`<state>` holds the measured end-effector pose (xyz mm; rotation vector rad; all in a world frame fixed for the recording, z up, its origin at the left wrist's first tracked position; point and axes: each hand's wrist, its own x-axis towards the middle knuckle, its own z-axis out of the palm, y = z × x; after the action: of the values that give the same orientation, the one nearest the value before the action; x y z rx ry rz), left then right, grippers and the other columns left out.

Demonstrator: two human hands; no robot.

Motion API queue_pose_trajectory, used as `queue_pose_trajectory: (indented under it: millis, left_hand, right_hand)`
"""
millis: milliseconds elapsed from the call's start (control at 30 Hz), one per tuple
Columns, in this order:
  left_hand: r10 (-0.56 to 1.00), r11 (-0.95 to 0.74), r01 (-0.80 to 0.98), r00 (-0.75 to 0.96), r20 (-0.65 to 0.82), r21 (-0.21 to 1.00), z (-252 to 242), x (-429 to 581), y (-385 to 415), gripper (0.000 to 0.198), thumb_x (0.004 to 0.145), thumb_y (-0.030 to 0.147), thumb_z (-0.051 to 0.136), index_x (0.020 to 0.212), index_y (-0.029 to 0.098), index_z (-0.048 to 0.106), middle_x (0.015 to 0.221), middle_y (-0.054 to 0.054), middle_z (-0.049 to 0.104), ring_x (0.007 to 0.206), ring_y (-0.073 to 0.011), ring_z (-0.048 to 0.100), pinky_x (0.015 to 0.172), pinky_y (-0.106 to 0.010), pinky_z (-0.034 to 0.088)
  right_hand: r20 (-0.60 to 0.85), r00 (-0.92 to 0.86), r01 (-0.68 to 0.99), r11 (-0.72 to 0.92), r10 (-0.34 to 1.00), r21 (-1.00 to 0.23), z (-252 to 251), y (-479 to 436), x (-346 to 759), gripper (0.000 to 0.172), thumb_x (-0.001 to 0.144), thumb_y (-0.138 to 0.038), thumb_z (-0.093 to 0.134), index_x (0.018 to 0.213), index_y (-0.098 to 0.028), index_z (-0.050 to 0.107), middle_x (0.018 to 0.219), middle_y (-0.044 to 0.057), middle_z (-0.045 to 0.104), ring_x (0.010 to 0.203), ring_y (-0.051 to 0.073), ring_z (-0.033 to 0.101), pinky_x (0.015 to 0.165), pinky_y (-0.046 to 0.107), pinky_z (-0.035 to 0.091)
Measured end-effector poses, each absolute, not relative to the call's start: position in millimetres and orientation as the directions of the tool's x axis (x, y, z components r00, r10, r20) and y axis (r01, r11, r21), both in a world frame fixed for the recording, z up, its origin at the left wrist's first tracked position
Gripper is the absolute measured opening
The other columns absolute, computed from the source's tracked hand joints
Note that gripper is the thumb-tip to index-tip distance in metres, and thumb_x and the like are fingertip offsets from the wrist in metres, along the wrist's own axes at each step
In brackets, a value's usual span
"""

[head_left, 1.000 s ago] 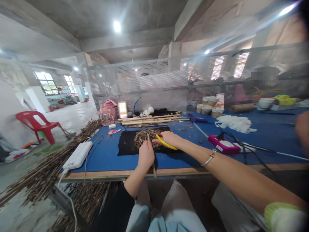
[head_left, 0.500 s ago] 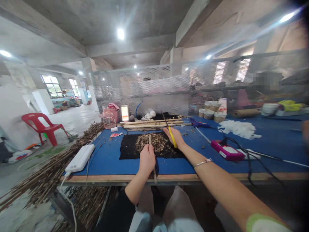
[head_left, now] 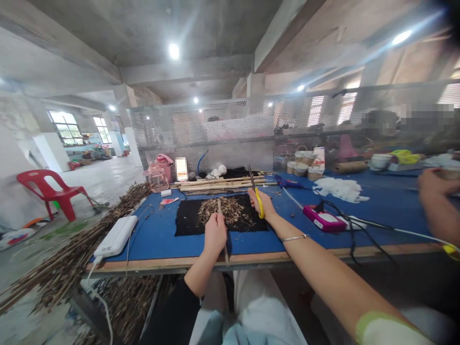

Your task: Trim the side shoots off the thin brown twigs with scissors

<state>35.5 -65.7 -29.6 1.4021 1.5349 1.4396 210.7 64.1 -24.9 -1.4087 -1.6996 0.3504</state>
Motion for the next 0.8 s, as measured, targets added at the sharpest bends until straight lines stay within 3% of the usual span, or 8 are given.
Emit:
queue_pose_trajectory:
  millis: [267, 600, 733, 800]
  left_hand:
    - [0.949, -0.158, 0.215, -0.238, 0.209, 0.964, -30, 37, -68, 0.025, 0.084, 0.036, 0.03, 0.076, 0.018, 0.046, 0.043, 0.006, 0.04, 0.033, -0.008, 0.038, 0.036, -0.018, 0.029]
    - [0.95, -0.161, 0.168, -0.241, 0.198, 0.973, -27, 37, -71, 0.024, 0.083, 0.036, 0.032, 0.075, 0.019, 0.046, 0.041, 0.006, 0.04, 0.031, -0.0077, 0.036, 0.033, -0.017, 0.027]
    - [0.945, -0.19, 0.122, -0.246, 0.215, 0.974, -29, 37, -70, 0.025, 0.083, 0.038, 0.033, 0.075, 0.019, 0.046, 0.043, 0.006, 0.039, 0.032, -0.0073, 0.036, 0.032, -0.017, 0.027]
    - [0.941, -0.205, 0.092, -0.254, 0.222, 0.974, -30, 37, -68, 0.026, 0.083, 0.039, 0.033, 0.076, 0.019, 0.046, 0.043, 0.007, 0.038, 0.032, -0.0072, 0.035, 0.032, -0.017, 0.026]
  right_hand:
    - [0.461, -0.016, 0.673, 0.351, 0.887, -0.652, -26, 66, 212, 0.066, 0.075, -0.073, 0.014, 0.069, -0.018, 0.051, 0.062, 0.005, 0.06, 0.059, 0.016, 0.057, 0.057, 0.024, 0.043]
    - [0.578, -0.068, 0.582, 0.503, 0.813, -0.639, -21, 62, 203, 0.05, 0.078, -0.065, 0.029, 0.063, -0.019, 0.045, 0.057, 0.003, 0.054, 0.057, 0.015, 0.053, 0.056, 0.024, 0.04]
    - [0.59, -0.151, 0.621, 0.54, 0.793, -0.568, -13, 55, 198, 0.044, 0.078, -0.06, 0.036, 0.068, -0.019, 0.047, 0.063, 0.002, 0.054, 0.06, 0.014, 0.05, 0.058, 0.024, 0.038]
    - [0.528, -0.217, 0.678, 0.516, 0.821, -0.524, -10, 46, 193, 0.04, 0.075, -0.058, 0.044, 0.075, -0.018, 0.049, 0.065, 0.001, 0.054, 0.059, 0.014, 0.047, 0.056, 0.023, 0.036]
